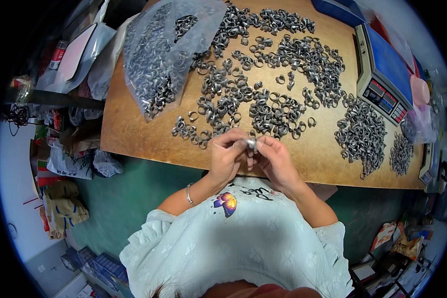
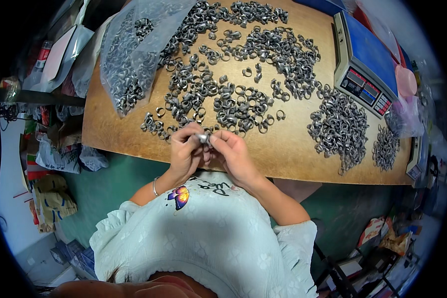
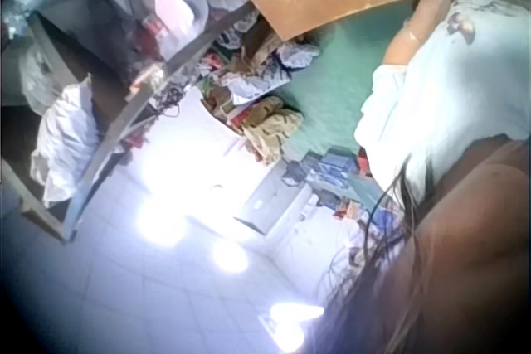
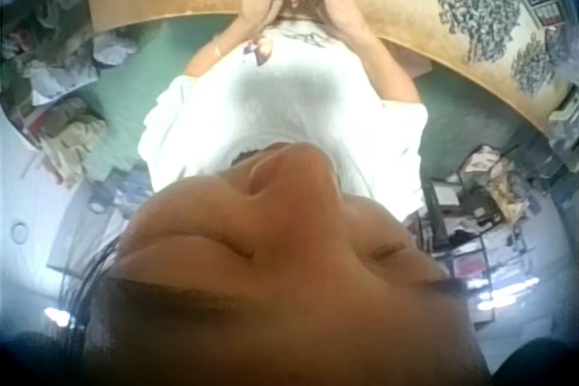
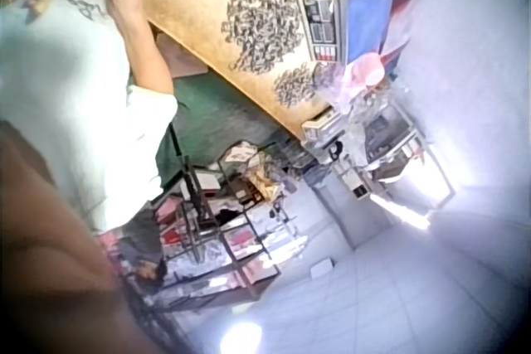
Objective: The person sorts small metal rings on a wooden table by hand, taking them from a plastic bag and spreading them across the workspace near a digital scale.
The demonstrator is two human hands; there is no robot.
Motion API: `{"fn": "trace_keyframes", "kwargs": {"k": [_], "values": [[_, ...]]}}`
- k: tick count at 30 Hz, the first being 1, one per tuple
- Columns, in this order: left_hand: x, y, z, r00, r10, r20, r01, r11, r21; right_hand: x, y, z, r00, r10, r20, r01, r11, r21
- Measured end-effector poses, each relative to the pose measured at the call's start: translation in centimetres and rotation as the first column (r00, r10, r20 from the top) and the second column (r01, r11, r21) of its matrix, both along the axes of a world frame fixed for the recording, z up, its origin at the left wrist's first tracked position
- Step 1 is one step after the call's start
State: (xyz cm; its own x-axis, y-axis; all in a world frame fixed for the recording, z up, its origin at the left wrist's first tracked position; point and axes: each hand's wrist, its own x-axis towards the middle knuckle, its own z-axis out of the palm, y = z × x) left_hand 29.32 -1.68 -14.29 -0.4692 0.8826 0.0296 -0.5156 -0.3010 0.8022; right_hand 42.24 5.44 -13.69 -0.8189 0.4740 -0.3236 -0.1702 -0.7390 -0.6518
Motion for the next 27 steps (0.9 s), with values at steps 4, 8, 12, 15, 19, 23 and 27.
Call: {"fn": "trace_keyframes", "kwargs": {"k": [4, 8, 12, 15, 19, 23, 27], "values": [[-1.0, 0.0, -0.4, 0.904, 0.051, -0.425, 0.007, 0.991, 0.135, 0.2, 0.2, 0.9, 0.993, 0.112, -0.044, -0.116, 0.987, -0.111], [-1.8, -0.1, 0.4, 0.893, -0.092, -0.44, 0.111, 0.994, 0.018, 0.3, 1.0, 1.1, 0.974, 0.168, -0.151, -0.179, 0.982, -0.062], [-1.7, -0.1, 0.7, 0.888, -0.111, -0.447, 0.106, 0.994, -0.036, 0.4, 0.6, 1.0, 0.997, 0.055, -0.047, -0.041, 0.967, 0.253], [-1.5, -0.1, 0.3, 0.904, -0.084, -0.42, 0.081, 0.996, -0.023, 1.0, 1.0, 0.8, 0.999, 0.031, 0.025, -0.039, 0.915, 0.401], [-1.1, 0.1, -0.1, 0.929, -0.079, -0.361, 0.076, 0.997, -0.021, 1.2, 1.2, 0.6, 0.996, 0.087, -0.022, -0.078, 0.963, 0.258], [-1.5, 0.1, -1.8, 1.0, 0.0, -0.011, 0.001, 0.997, 0.071, 1.9, 1.6, 0.3, 0.99, -0.065, -0.123, 0.067, 0.998, 0.016], [-5.0, 0.3, -1.1, 0.996, 0.093, 0.011, -0.087, 0.968, -0.235, 3.1, 2.7, -0.2, 0.977, -0.209, -0.032, 0.211, 0.975, 0.071]]}}
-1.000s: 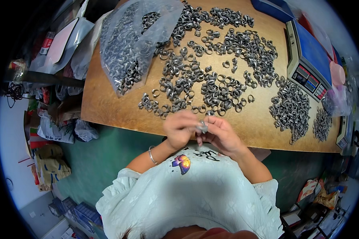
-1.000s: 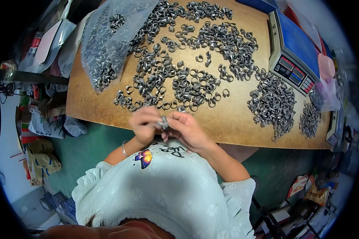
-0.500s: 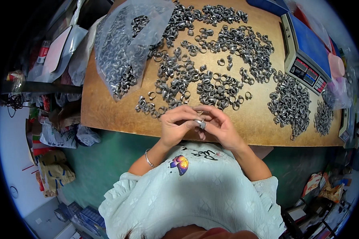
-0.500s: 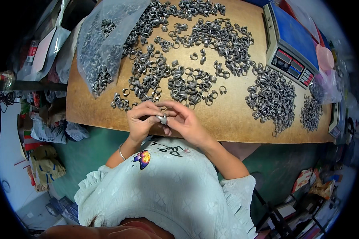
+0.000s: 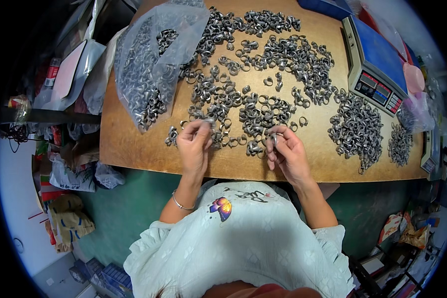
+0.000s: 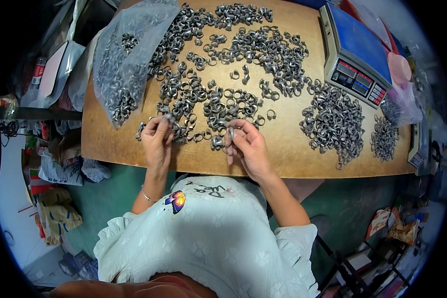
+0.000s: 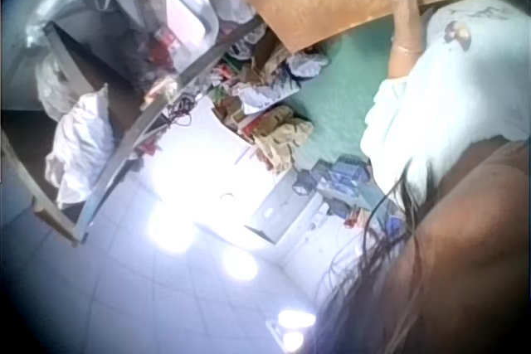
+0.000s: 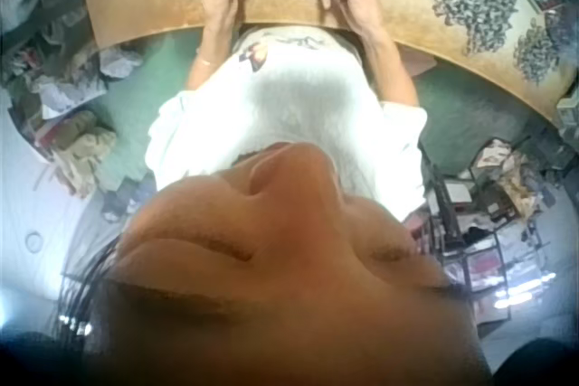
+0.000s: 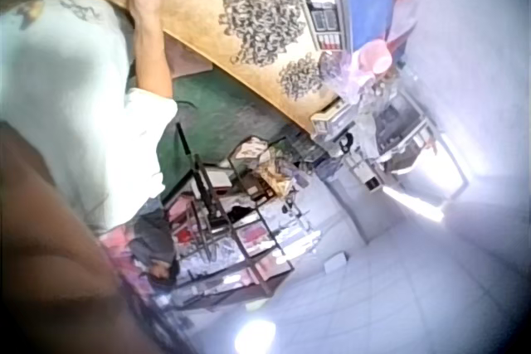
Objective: The person sorts small metal rings on a wooden table by hand, taking them from a plastic bag and spreading them across the workspace near a digital scale.
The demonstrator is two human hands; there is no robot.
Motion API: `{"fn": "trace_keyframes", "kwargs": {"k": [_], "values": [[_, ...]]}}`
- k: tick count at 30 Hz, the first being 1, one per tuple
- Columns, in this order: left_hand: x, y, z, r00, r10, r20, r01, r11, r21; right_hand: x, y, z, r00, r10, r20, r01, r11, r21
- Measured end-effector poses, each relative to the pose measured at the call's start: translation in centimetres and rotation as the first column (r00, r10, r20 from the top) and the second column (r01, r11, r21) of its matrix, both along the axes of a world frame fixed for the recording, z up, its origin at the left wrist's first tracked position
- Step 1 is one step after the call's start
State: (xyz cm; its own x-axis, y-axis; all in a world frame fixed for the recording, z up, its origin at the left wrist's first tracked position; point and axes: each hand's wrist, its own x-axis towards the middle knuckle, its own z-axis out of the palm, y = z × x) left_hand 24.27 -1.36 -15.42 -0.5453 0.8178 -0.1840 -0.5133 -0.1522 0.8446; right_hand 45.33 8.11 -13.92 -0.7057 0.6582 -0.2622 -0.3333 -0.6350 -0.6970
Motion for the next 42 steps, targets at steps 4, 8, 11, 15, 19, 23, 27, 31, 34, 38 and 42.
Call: {"fn": "trace_keyframes", "kwargs": {"k": [4, 8, 11, 15, 19, 23, 27, 31, 34, 38, 42], "values": [[-0.1, 1.4, 0.9, 0.717, -0.038, -0.696, -0.168, 0.96, -0.226, 0.3, 1.3, 0.5, 0.991, -0.042, 0.128, 0.055, 0.994, -0.099], [-0.7, 1.9, 0.6, 0.321, -0.2, -0.926, -0.246, 0.926, -0.286, 3.2, 4.6, -1.9, 0.985, -0.134, 0.107, 0.125, 0.988, 0.087], [0.1, 3.1, 2.0, 0.283, -0.243, -0.928, -0.067, 0.96, -0.272, 3.3, 7.6, -0.4, 0.44, -0.771, 0.461, -0.393, 0.295, 0.871], [2.5, 7.7, 4.3, -0.008, -0.382, -0.924, 0.232, 0.898, -0.373, 2.2, 11.4, -1.5, 0.133, -0.861, 0.491, -0.678, 0.283, 0.679], [3.9, 13.5, 2.8, -0.176, -0.396, -0.901, 0.357, 0.828, -0.433, 0.9, 9.4, -3.2, 0.348, -0.814, 0.465, -0.63, 0.164, 0.759], [4.1, 16.4, 1.5, -0.261, -0.356, -0.898, 0.419, 0.796, -0.437, 1.4, 7.8, -2.7, 0.622, -0.594, 0.511, -0.576, 0.095, 0.812], [3.3, 15.0, 2.3, -0.447, -0.46, -0.767, 0.418, 0.651, -0.634, 3.8, 10.0, -1.8, 0.672, -0.461, 0.579, -0.291, 0.555, 0.779], [1.8, 15.0, 3.6, -0.469, -0.417, -0.778, 0.5, 0.601, -0.623, 5.1, 15.6, -1.4, 0.38, -0.805, 0.455, -0.469, 0.257, 0.845], [2.5, 19.0, 3.6, -0.326, -0.345, -0.88, 0.483, 0.74, -0.469, 3.8, 17.4, -1.8, 0.21, -0.849, 0.485, -0.658, 0.244, 0.712], [4.1, 23.5, 2.3, -0.386, -0.38, -0.841, 0.392, 0.757, -0.522, 1.8, 15.1, -2.0, 0.241, -0.8, 0.55, -0.781, 0.177, 0.599], [3.8, 22.6, 1.9, -0.465, -0.325, -0.824, 0.398, 0.754, -0.522, 1.3, 12.0, -0.8, 0.395, -0.571, 0.72, -0.803, 0.166, 0.573]]}}
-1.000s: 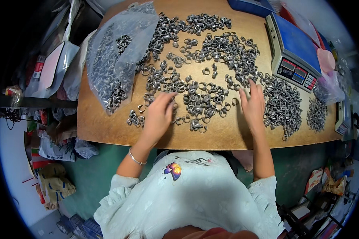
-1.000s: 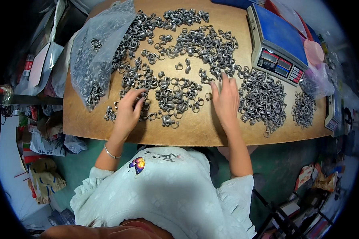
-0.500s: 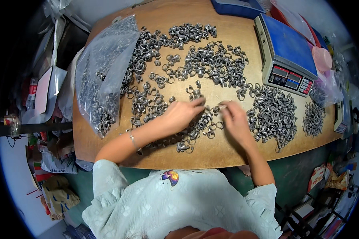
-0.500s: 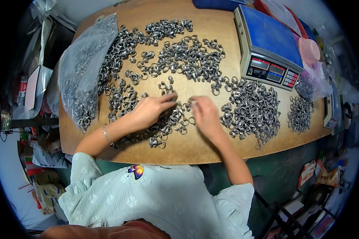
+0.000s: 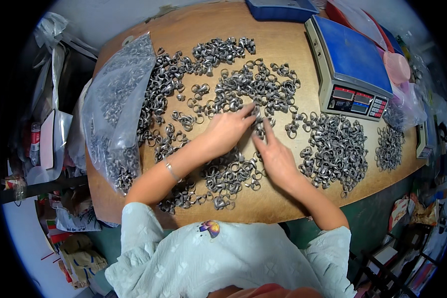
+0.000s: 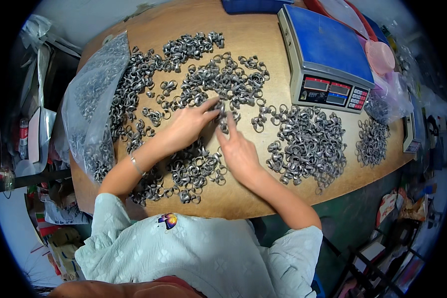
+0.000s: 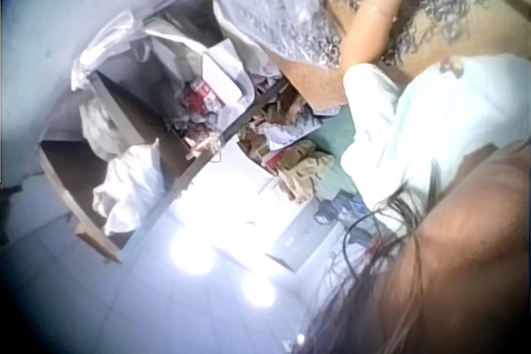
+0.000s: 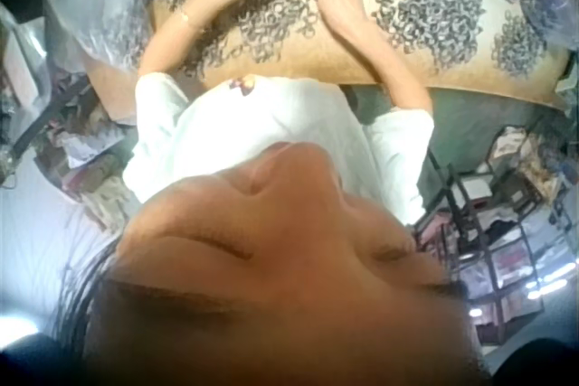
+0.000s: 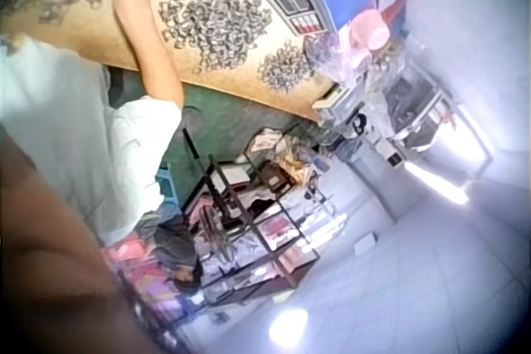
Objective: The person sorts small metal rings on a wooden table by hand, taking them from a plastic bag and spreading them across the workspace near a digital scale.
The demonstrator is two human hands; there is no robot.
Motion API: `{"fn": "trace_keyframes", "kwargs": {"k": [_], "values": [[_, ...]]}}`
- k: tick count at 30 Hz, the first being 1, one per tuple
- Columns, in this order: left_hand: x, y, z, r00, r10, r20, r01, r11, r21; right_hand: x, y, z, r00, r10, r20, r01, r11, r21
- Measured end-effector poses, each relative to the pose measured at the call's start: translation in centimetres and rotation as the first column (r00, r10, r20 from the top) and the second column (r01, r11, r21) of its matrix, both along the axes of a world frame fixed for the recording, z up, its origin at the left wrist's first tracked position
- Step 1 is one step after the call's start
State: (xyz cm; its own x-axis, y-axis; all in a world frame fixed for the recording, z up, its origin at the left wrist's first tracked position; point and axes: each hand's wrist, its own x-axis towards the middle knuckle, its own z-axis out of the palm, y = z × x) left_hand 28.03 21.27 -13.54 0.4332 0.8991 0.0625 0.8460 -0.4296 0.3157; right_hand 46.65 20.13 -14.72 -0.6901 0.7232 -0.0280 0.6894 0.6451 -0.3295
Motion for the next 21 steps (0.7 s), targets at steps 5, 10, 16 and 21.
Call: {"fn": "trace_keyframes", "kwargs": {"k": [5, 10, 16, 21], "values": [[-2.4, -3.3, 2.6, 0.995, -0.073, -0.067, 0.055, 0.97, -0.236, 2.5, 1.1, 0.5, 0.872, -0.006, -0.49, -0.133, 0.96, -0.247], [-2.6, 0.0, 2.1, 0.992, 0.039, 0.124, -0.034, 0.999, -0.039, 2.3, 7.5, -0.1, 0.971, -0.115, -0.211, 0.165, 0.957, 0.24], [-2.4, 0.1, 0.9, 0.989, 0.103, -0.104, -0.116, 0.984, -0.134, 0.2, 2.7, -0.7, 0.987, 0.155, -0.047, -0.154, 0.988, 0.025], [-4.6, 0.6, 0.1, 0.989, 0.106, 0.107, -0.114, 0.99, 0.081, 0.7, 3.2, -0.7, 0.873, 0.228, -0.431, -0.223, 0.973, 0.061]]}}
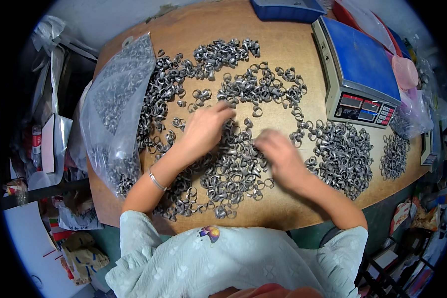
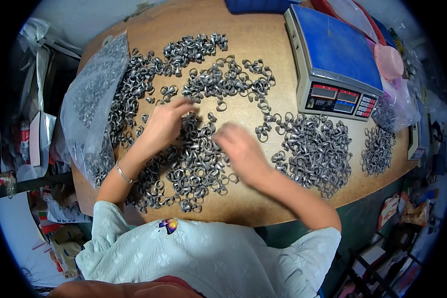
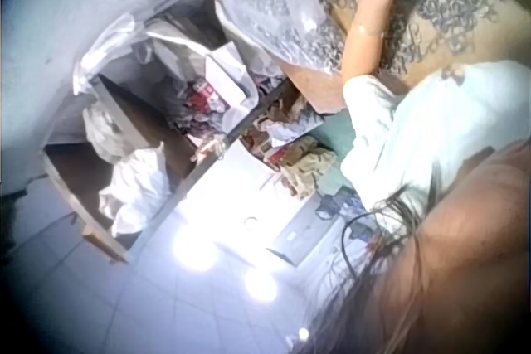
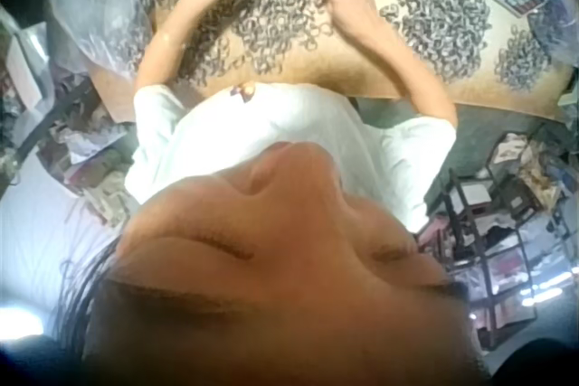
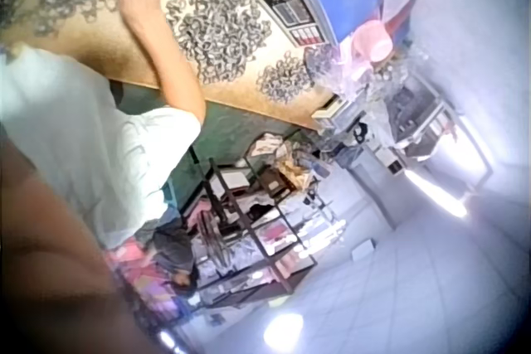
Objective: The person sorts small metal rings on a wooden table by hand, taking them from a plastic bag and spreading them across the workspace near a digital scale.
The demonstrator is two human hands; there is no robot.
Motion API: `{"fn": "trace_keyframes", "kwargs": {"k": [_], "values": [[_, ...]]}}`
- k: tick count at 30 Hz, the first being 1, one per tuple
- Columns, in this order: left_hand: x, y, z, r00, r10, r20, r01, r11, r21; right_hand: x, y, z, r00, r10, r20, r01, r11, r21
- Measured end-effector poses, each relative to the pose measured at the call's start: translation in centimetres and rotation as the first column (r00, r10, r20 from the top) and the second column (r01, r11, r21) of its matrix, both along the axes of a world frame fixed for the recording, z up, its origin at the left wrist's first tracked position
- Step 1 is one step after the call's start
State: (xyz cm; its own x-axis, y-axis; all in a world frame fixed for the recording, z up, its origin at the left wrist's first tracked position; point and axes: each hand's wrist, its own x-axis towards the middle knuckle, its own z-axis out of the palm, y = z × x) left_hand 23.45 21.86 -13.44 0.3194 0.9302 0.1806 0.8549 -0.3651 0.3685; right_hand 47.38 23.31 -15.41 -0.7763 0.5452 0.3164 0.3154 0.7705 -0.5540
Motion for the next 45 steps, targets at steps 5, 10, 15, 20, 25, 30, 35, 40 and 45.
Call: {"fn": "trace_keyframes", "kwargs": {"k": [5, 10, 15, 20, 25, 30, 35, 40, 45], "values": [[3.0, 4.4, 0.2, 0.986, 0.154, -0.07, -0.16, 0.982, -0.102, -0.5, 7.3, 0.0, 0.965, -0.26, 0.03, 0.25, 0.949, 0.19], [1.5, 3.5, -0.4, 0.996, 0.014, -0.094, -0.024, 0.994, -0.103, -1.6, 3.9, -0.5, 0.952, -0.072, 0.297, 0.052, 0.996, 0.075], [1.1, -1.0, 2.0, 0.992, -0.05, -0.116, 0.019, 0.966, -0.259, 0.0, 1.8, -0.2, 0.986, 0.101, 0.129, -0.094, 0.994, -0.058], [-0.6, -1.5, 2.6, 0.988, -0.153, 0.033, 0.156, 0.95, -0.271, -0.8, 6.2, 0.3, 0.985, -0.17, -0.007, 0.17, 0.981, 0.097], [0.4, -0.1, 1.3, 0.998, 0.056, -0.039, -0.061, 0.99, -0.127, -2.5, 4.5, -0.6, 0.965, -0.007, 0.262, -0.037, 0.986, 0.163], [-0.9, -1.2, 2.8, 0.993, -0.005, -0.119, -0.027, 0.963, -0.269, -0.3, 5.2, -0.3, 0.986, 0.136, 0.1, -0.125, 0.986, -0.107], [-0.4, 1.7, 1.4, 0.995, 0.086, -0.045, -0.086, 0.996, -0.004, -1.4, 11.9, -1.2, 0.974, -0.215, 0.063, 0.207, 0.972, 0.111], [0.7, 5.3, -0.7, 0.995, 0.093, -0.036, -0.093, 0.996, 0.008, -2.7, 9.0, -1.6, 0.975, -0.093, 0.202, 0.06, 0.985, 0.164], [-0.6, 4.4, -0.5, 0.986, -0.013, -0.164, -0.012, 0.988, -0.155, -1.1, 6.7, -0.3, 0.996, 0.025, 0.08, -0.026, 1.0, 0.006]]}}
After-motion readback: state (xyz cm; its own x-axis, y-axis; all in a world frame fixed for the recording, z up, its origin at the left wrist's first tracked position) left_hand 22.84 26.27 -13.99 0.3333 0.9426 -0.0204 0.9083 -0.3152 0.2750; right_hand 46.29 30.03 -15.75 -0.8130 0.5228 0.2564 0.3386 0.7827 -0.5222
